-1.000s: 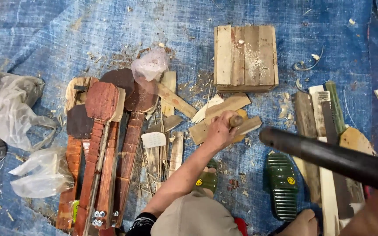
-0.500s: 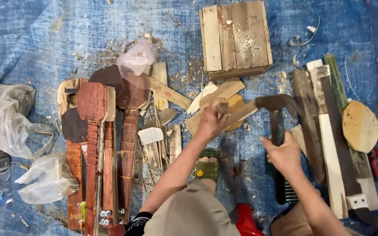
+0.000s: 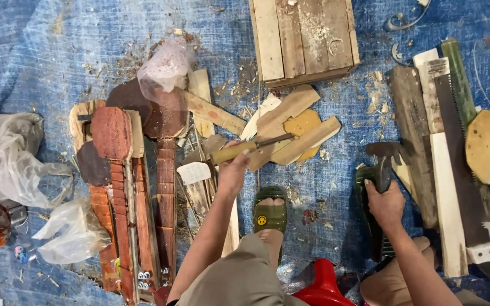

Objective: Shaping and carving wooden instrument components using a hammer, chisel, and hand scraper while sitting on a floor workspace.

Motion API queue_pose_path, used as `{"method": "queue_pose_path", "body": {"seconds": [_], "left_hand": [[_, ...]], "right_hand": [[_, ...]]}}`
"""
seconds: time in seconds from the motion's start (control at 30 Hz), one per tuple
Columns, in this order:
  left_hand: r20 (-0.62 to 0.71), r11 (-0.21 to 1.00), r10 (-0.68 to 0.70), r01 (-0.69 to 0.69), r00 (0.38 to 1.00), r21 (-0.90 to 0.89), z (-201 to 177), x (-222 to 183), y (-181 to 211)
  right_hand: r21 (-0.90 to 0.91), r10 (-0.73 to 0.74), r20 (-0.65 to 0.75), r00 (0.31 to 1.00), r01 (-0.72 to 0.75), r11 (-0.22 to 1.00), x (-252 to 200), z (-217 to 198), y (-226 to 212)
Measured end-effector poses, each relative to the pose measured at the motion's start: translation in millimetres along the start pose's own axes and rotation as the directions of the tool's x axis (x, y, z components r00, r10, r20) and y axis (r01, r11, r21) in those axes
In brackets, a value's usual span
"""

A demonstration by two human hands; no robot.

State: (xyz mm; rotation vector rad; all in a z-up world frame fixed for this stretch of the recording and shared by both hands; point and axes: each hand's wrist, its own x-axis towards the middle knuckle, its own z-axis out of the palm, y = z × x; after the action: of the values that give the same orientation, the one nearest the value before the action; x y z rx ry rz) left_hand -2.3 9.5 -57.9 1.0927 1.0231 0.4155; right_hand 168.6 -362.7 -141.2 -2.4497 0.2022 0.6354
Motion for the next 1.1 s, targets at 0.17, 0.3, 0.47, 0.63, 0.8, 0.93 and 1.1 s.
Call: {"method": "queue_pose_path", "body": {"seconds": [0.17,0.3,0.47,0.63,0.8,0.93,1.1], "left_hand": [[-0.153,0.856,-0.160,0.060,0.975,-0.513,-14,-1,-7],[-0.086,0.901,-0.107,0.060,0.991,-0.429,-31,1,12],[0.008,0.971,0.229,-0.228,0.973,-0.067,-5,-11,57],[0.080,0.965,0.259,-0.261,0.963,0.012,0,-7,53],[0.139,0.953,0.285,-0.296,0.948,0.060,2,1,43],[0.152,0.952,0.278,-0.293,0.948,0.087,3,2,41],[0.183,0.952,0.273,-0.293,0.944,0.091,1,6,38]], "right_hand": [[-0.046,0.021,-0.023,1.000,-0.022,0.999,9,8,14],[-0.010,0.013,-0.011,1.000,-0.014,1.000,7,8,12],[-0.065,-0.014,-0.013,1.000,0.013,0.998,8,8,14],[-0.059,-0.018,0.002,1.000,0.018,0.998,5,4,10],[-0.059,-0.029,0.018,0.999,0.030,0.998,6,5,10],[-0.071,-0.028,0.023,0.999,0.030,0.997,6,5,11],[-0.058,-0.025,0.027,0.999,0.027,0.998,7,4,9]]}}
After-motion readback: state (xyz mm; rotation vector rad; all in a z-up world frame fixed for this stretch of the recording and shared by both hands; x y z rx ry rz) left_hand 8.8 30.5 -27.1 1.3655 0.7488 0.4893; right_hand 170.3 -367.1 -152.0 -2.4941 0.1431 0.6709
